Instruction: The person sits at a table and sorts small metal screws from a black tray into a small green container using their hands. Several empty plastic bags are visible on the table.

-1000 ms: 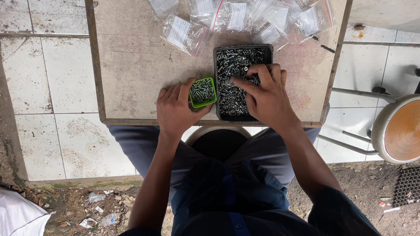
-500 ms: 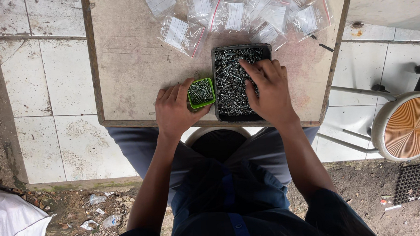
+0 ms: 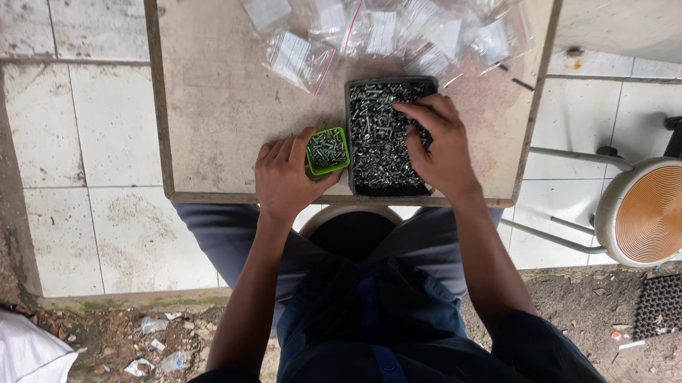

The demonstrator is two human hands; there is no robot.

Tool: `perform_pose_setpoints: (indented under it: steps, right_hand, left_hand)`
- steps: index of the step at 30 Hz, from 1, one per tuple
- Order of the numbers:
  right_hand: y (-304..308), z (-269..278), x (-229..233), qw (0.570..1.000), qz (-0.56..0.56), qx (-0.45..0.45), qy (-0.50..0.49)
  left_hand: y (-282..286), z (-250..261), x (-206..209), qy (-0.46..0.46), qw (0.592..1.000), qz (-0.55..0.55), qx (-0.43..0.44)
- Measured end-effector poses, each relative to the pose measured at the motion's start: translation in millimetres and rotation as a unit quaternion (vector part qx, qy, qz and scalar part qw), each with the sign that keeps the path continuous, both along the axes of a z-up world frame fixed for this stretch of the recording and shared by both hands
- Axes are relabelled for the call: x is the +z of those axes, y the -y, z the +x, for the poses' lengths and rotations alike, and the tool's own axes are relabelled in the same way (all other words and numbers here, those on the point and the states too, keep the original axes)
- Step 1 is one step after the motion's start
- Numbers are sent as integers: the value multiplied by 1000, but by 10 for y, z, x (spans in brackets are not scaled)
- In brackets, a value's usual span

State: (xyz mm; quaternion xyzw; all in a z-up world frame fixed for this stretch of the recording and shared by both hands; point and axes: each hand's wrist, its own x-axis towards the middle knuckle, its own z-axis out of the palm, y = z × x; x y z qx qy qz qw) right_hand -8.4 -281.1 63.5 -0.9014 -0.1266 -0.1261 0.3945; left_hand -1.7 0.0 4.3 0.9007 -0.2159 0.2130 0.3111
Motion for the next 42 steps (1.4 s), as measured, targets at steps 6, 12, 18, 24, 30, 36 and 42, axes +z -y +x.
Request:
perform_pose_setpoints:
  steps: [6, 12, 18, 24, 30, 36, 42]
  right_hand:
    - [-149, 10, -96, 984, -150, -74, 60]
    - [-291, 46, 15, 969, -213, -100, 73]
    - [-368, 129, -178, 960, -200, -191, 41]
    - [-484, 180, -28, 955, -196, -221, -25]
    - [-456, 150, 9, 975, -95, -199, -10]
    - [-559, 12, 346, 987, 95, -88, 93]
    - [-876, -28, 453, 997, -7, 37, 71]
  left_hand:
    - [6, -7, -2, 6, 1000, -5, 6]
    - [21, 18, 20, 37, 999, -10, 21]
    - [10, 21, -77, 23, 1000, -11, 11]
    - [-10, 12, -124, 15, 1000, -21, 8]
    - [-41, -2, -182, 19, 1000, -9, 12]
    - [-31, -1, -143, 8, 1000, -23, 13]
    - [-36, -13, -206, 10, 1000, -11, 10]
